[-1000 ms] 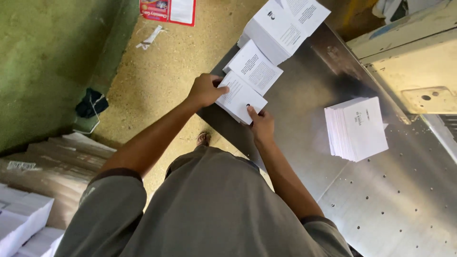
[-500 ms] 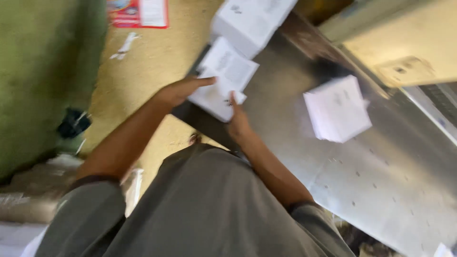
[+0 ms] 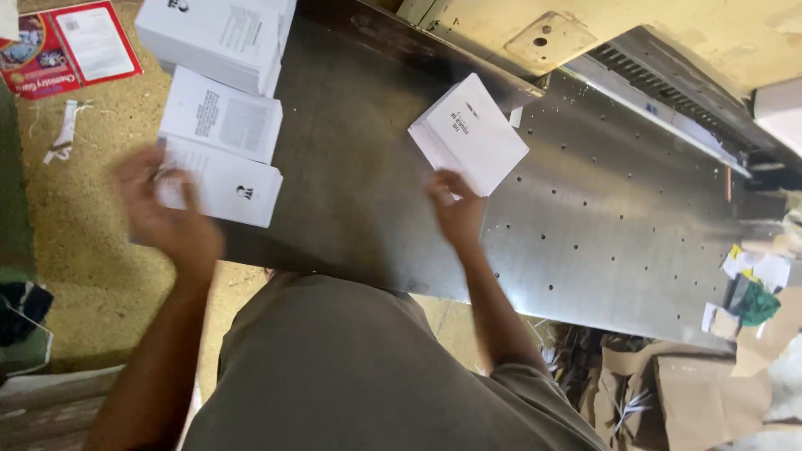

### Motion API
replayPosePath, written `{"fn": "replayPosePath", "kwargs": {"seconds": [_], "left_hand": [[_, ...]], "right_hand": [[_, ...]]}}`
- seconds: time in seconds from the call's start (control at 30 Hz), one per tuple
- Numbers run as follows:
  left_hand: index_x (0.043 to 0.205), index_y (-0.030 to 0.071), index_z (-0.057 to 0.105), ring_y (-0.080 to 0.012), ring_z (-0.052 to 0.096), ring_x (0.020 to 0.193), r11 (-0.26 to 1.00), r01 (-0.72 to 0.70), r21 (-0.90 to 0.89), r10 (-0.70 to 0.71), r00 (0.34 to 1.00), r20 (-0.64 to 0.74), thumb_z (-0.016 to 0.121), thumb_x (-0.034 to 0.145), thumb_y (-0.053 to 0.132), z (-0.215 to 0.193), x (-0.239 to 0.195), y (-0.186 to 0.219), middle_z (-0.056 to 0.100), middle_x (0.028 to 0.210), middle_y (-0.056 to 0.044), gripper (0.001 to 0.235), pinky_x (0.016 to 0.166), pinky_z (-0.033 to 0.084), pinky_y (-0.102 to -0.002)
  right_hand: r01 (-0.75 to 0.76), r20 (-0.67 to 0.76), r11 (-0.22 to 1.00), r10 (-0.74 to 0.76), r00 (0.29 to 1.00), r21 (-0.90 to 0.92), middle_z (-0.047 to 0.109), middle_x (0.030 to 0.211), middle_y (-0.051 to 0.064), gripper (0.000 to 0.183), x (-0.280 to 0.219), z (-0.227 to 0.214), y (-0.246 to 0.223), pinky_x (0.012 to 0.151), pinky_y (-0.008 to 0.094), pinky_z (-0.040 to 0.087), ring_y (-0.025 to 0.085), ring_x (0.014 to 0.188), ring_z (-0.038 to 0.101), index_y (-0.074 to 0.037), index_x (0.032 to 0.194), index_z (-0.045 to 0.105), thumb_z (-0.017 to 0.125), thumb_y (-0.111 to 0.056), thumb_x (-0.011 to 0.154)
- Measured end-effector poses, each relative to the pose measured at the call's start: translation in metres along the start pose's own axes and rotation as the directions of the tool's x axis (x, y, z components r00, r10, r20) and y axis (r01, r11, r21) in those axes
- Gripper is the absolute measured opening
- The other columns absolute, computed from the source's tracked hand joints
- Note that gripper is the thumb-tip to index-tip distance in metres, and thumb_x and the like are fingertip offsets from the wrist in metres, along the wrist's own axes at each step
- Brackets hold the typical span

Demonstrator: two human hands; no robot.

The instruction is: Aligning and stacking printed paper on an industrial guillotine cutter for trimming.

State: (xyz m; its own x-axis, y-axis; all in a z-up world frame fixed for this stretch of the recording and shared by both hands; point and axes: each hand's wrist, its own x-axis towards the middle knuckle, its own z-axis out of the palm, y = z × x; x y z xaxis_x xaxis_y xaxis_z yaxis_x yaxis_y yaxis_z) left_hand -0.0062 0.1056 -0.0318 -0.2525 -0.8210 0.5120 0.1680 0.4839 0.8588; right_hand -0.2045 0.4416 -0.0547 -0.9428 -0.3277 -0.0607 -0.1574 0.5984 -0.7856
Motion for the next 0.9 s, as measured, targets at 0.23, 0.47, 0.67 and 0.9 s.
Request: {"fn": "replayPosePath", "kwargs": {"seconds": [0.23,0.47,0.67,0.9], "left_hand": [[0.129,0.007,0.068,-0.0283,0.072,0.113,0.783,0.622,0.008,-0.493,0.613,0.617,0.073,0.097,0.018,0.188,-0.191,-0.043,0.071,0.127,-0.012,0.033,0.097,0.060,-0.038],[0.150,-0.007,0.047,-0.0542,0.053,0.133,0.817,0.575,-0.032,-0.447,0.668,0.595,0.074,0.083,-0.013,0.281,-0.283,0.013,0.043,0.149,-0.033,0.072,0.109,0.055,-0.055],[0.162,0.000,0.035,-0.0445,0.033,0.154,0.943,0.332,0.036,-0.293,0.771,0.565,0.069,0.084,-0.012,0.287,-0.339,0.032,0.032,0.165,-0.026,0.086,0.128,0.031,-0.051],[0.150,-0.006,0.053,-0.0463,0.040,0.148,0.970,0.243,0.005,-0.217,0.856,0.468,0.076,0.076,-0.009,0.299,-0.355,0.012,0.040,0.160,-0.027,0.077,0.125,0.035,-0.049]], "right_hand": [[0.307,0.217,0.546,-0.224,0.950,-0.780,0.058,0.134,0.019,0.091,0.068,-0.092,0.018,0.097,0.048,0.054,0.035,0.121,0.060,-0.006,0.142,0.057,0.094,-0.055,0.074],[0.632,0.621,0.082,-0.130,0.773,-0.770,0.032,0.158,0.039,0.150,0.066,-0.111,0.046,0.110,0.055,0.047,0.051,0.143,0.041,0.002,0.165,0.019,0.101,-0.050,0.052],[0.835,0.622,-0.086,-0.709,0.332,-0.543,0.049,0.146,0.027,0.122,0.094,-0.127,0.087,0.106,0.055,0.043,0.042,0.130,0.052,-0.003,0.150,0.045,0.103,-0.058,0.057],[0.903,0.655,-0.087,-0.718,0.235,-0.420,0.057,0.133,0.025,0.105,0.130,-0.119,0.119,0.089,0.048,0.058,0.041,0.114,0.064,0.002,0.142,0.050,0.060,-0.086,0.087]]}}
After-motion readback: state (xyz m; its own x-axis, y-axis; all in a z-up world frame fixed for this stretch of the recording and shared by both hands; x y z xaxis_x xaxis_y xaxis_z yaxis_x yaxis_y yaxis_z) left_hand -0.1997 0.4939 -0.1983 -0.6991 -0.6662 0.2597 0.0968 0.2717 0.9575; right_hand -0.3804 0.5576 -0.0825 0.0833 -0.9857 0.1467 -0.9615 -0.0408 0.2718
